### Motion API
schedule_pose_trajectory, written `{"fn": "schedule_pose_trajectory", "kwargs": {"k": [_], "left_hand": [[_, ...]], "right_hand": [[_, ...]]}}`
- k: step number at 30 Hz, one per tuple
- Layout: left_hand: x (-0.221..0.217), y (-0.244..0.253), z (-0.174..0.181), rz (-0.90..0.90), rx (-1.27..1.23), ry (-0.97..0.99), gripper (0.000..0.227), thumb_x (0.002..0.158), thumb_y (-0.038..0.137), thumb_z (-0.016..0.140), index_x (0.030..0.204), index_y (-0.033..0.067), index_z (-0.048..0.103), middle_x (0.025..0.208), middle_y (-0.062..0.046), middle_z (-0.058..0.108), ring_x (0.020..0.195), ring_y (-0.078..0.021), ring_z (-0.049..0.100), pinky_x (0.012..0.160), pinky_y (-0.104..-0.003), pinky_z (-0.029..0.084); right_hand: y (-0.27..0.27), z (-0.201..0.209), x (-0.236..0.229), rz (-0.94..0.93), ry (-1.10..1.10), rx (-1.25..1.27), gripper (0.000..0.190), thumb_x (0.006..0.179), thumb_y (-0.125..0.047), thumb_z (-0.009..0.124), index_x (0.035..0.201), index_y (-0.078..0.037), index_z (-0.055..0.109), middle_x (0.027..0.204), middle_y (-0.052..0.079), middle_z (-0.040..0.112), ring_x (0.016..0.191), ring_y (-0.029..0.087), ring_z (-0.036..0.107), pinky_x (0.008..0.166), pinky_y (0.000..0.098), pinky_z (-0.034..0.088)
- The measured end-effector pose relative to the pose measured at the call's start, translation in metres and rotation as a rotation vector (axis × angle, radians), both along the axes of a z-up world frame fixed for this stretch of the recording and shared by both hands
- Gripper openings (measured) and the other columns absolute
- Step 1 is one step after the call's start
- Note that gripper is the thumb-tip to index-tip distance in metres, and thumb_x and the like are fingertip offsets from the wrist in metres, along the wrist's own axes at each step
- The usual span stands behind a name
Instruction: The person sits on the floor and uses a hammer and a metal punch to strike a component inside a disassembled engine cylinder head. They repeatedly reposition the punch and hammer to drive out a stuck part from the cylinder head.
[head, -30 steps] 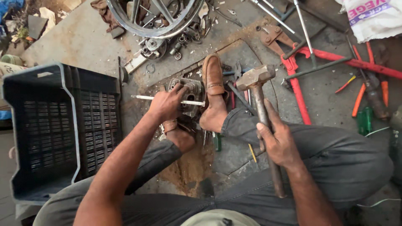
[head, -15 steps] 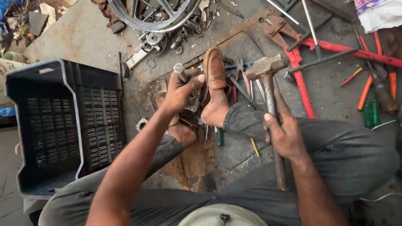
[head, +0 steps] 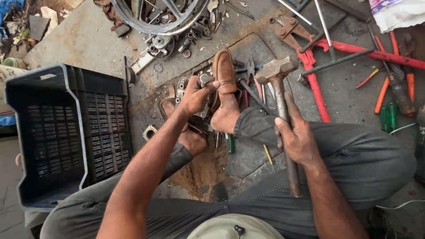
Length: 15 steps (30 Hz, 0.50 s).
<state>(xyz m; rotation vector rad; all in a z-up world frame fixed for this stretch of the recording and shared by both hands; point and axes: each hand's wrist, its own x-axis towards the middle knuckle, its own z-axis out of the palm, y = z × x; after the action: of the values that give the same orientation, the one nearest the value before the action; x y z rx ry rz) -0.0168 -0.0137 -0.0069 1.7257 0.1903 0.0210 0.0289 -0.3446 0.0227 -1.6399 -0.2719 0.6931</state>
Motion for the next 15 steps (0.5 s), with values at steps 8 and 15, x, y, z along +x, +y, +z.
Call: {"fn": "schedule_pose_trajectory", "kwargs": {"k": [8, 15], "left_hand": [[-0.0023, 0.0015, 0.0015, -0.003, -0.046, 0.023, 0.026, 0.102, 0.020, 0.065, 0.082, 0.0029, 0.062, 0.071, 0.010, 0.053, 0.068, -0.0022, 0.045, 0.059, -0.028, 0.039], [-0.0033, 0.0027, 0.0005, -0.021, 0.029, -0.010, 0.029, 0.101, 0.019, 0.065, 0.078, 0.0045, 0.058, 0.068, 0.008, 0.051, 0.064, -0.0032, 0.045, 0.057, -0.028, 0.039]], "right_hand": [[0.0000, 0.0016, 0.0003, 0.019, -0.052, -0.044, 0.072, 0.098, -0.015, 0.056, 0.163, -0.008, 0.027, 0.069, 0.003, 0.057, 0.054, 0.012, 0.054, 0.051, 0.0296, 0.048], [0.0017, 0.0037, -0.0005, 0.038, -0.018, -0.011, 0.073, 0.098, -0.016, 0.056, 0.163, -0.007, 0.025, 0.068, 0.003, 0.056, 0.053, 0.011, 0.054, 0.049, 0.0293, 0.048]]}}
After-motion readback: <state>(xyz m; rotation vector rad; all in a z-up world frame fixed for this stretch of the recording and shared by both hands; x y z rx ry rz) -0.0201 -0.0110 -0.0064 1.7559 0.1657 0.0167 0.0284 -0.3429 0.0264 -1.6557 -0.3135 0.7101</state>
